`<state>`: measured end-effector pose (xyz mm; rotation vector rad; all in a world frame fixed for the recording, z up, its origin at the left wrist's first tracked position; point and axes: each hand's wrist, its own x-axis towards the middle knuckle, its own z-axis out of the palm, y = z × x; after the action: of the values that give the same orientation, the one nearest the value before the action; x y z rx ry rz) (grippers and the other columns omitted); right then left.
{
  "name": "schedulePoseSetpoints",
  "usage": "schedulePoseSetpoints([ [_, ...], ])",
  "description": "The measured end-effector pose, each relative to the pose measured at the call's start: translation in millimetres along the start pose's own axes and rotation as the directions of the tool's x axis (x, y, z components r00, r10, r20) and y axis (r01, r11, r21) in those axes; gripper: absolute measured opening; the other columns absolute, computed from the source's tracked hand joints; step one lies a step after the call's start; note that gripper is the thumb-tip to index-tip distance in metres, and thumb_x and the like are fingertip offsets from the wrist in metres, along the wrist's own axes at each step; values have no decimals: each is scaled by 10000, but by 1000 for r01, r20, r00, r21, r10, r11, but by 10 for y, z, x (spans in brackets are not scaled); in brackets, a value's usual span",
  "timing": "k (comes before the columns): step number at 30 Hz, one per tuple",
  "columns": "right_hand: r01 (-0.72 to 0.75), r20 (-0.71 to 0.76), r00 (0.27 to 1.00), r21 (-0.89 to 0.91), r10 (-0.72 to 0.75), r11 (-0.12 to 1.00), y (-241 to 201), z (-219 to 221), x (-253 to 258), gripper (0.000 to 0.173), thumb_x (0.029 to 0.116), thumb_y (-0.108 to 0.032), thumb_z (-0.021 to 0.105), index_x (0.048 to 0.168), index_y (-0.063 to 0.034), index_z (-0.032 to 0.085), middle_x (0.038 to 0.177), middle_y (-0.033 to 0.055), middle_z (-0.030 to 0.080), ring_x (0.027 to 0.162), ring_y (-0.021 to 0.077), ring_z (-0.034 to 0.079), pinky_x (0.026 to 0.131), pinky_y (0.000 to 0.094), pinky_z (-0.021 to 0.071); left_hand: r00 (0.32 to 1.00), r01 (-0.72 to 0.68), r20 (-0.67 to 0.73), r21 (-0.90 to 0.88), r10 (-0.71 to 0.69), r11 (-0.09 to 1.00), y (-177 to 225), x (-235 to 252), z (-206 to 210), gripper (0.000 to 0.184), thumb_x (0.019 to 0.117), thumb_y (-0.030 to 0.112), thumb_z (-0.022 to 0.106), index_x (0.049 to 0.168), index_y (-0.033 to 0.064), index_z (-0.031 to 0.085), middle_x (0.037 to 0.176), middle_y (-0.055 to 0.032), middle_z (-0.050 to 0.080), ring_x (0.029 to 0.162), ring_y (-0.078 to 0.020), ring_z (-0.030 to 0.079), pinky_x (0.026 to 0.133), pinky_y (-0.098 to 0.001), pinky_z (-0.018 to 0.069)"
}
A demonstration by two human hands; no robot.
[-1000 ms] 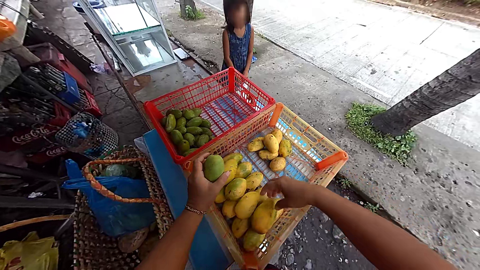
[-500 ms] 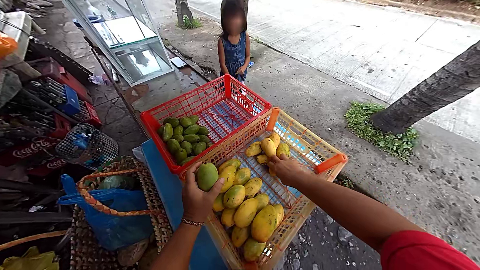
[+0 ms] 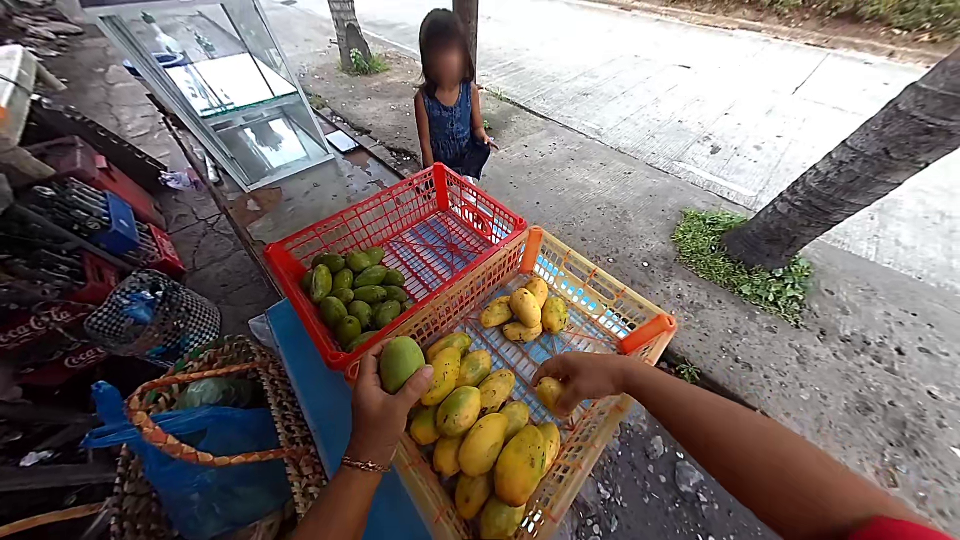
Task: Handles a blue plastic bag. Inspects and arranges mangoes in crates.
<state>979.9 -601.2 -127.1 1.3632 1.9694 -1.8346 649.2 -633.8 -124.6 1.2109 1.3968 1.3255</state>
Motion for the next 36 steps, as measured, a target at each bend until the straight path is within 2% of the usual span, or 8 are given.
schedulePoseSetpoints([
  [4,241,-94,968,605,-232,759,235,-29,-264,603,810,-127,715,1381,-73,528,1301,130,657,1140,265,675,943,441,578,892,381,366,-296,-265,876,261,-20,368,854,822,312,689,1522,45,279,1231,-184,617,949,-300,702,724,-413,623],
  [8,393,-310,919,652,-245,648,292,-135,-622,596,859,-164,753,1403,-80,523,1306,164,651,1116,339,692,880,503,619,638,577,650,-48,-413,816,342,23,1009,564,972,136,479,1514,65,340,1285,-173,598,1037,-274,670,829,-420,592],
  [12,376,-821,568,192,-62,906,419,-159,-660,567,836,-141,828,1334,-27,583,1158,143,695,971,242,714,839,422,620,486,264,682,481,-546,836,110,29,1698,683,921,244,732,1489,34,416,1356,-209,594,1186,-312,638,997,-488,541],
  [15,278,-920,376,0,-109,961,543,-115,-547,635,786,-175,898,1322,-29,589,1215,149,665,992,230,720,822,415,638,412,-58,647,721,-641,691,-51,-13,2065,743,880,291,791,1486,36,443,1349,-235,602,1239,-368,606,1060,-560,473],
  [18,293,-916,387,16,-103,956,538,-74,-551,628,777,-238,908,1297,-54,609,1175,101,701,972,182,734,804,368,646,316,-219,632,774,-707,594,-101,-67,2194,737,876,312,797,1475,47,459,1356,-244,593,1252,-393,587,1048,-591,462],
  [25,400,-914,400,106,-70,910,631,-146,-555,640,777,-295,897,1302,-71,608,1125,70,729,962,167,739,824,356,646,285,-275,668,744,-687,609,-190,-38,2168,787,850,331,840,1470,26,462,1400,-247,551,1295,-385,548,1091,-541,444],
  [30,375,-886,456,107,-82,921,599,-175,-553,615,794,-290,882,1297,-71,604,1155,68,711,1000,159,726,843,344,635,240,-69,696,707,-676,704,-262,21,2056,780,950,169,730,1594,71,301,1440,-239,535,1284,-361,575,1085,-512,462],
  [36,314,-864,500,111,-65,943,586,-187,-565,669,813,-294,875,1363,-79,562,1167,94,703,965,181,734,824,371,640,285,169,645,694,-709,700,-363,-19,2100,706,827,84,792,1470,61,501,1346,-203,598,1178,-311,622,992,-488,520],
])
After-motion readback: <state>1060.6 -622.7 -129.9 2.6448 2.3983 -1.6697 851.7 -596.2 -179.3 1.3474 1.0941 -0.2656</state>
